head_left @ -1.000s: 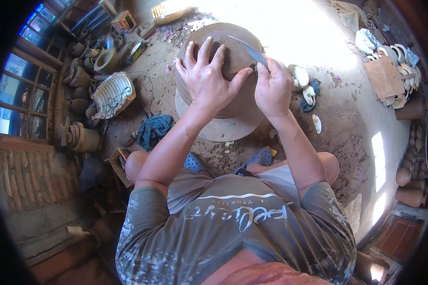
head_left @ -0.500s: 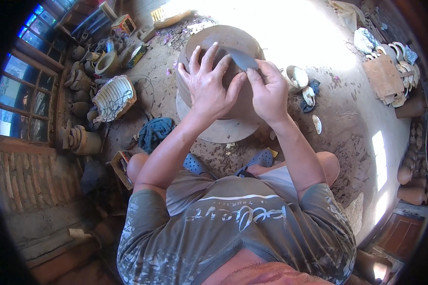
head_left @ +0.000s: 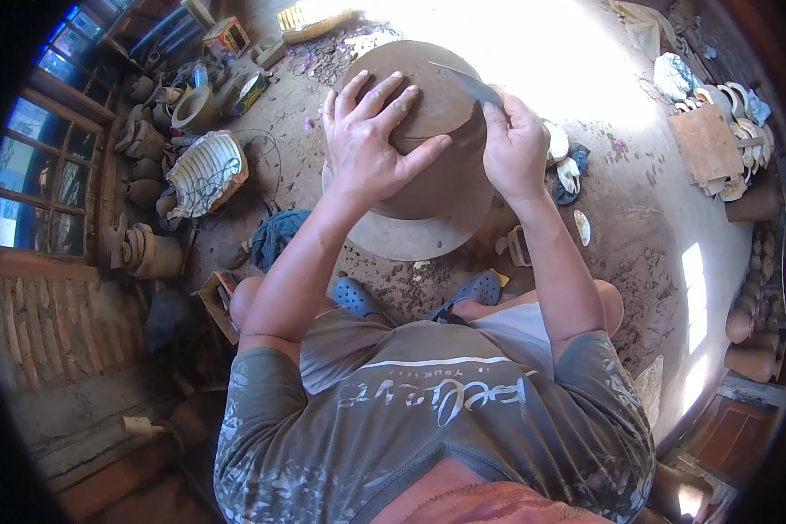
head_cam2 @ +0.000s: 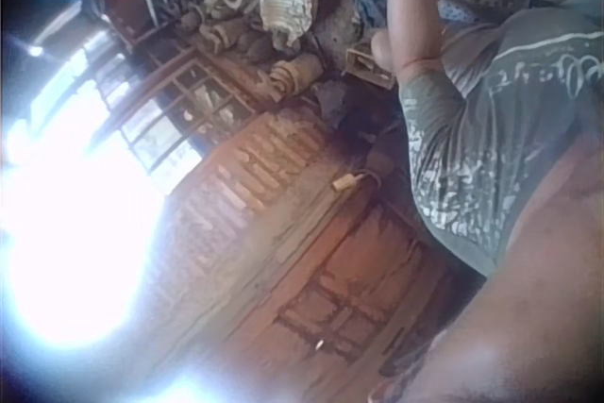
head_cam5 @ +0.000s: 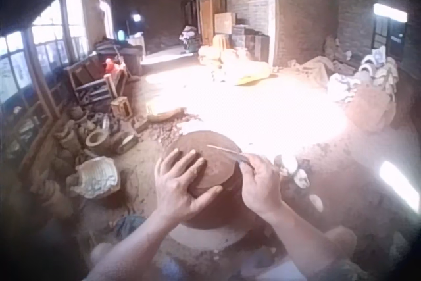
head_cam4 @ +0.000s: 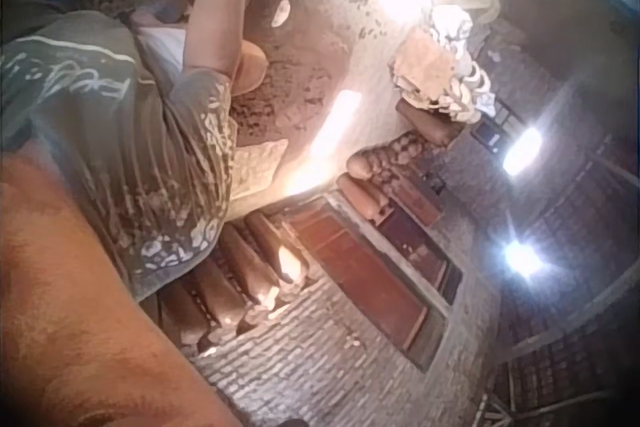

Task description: The person shapes a large clay vessel by hand on a pottery wheel, smoothing the exterior walls and then using a rib tool to refine the base after flipping it over.

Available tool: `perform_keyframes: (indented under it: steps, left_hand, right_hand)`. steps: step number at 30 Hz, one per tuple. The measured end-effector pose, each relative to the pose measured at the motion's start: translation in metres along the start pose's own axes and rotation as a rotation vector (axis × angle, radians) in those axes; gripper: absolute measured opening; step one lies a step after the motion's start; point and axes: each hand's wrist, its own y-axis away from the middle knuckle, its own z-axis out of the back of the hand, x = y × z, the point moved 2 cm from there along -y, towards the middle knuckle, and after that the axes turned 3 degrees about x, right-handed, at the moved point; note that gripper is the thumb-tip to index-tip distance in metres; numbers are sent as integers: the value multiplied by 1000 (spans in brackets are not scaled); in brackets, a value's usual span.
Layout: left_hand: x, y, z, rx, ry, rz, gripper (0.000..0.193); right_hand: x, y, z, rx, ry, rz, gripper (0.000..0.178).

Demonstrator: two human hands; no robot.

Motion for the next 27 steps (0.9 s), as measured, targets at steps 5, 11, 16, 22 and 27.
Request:
perform_keyframes:
  steps: [5, 11, 16, 22, 27]
  left_hand:
    - [-24, 1, -3, -8, -79, 92, 66]
    - [-27, 14, 13, 72, 6, 26, 76]
    - [19, 8, 19, 53, 69, -34, 94]
    - [2, 20, -4, -53, 45, 112, 101]
    - [-26, 28, -9, -50, -33, 229, 110]
  right_hand:
    - [23, 27, -6, -52, 25, 119, 17]
    - [15, 16, 11, -17, -4, 34, 20]
    - [-59, -15, 2, 46, -215, -204, 34]
    - [14, 18, 5, 37, -4, -92, 23]
    - [36, 41, -10, -58, 86, 210, 17]
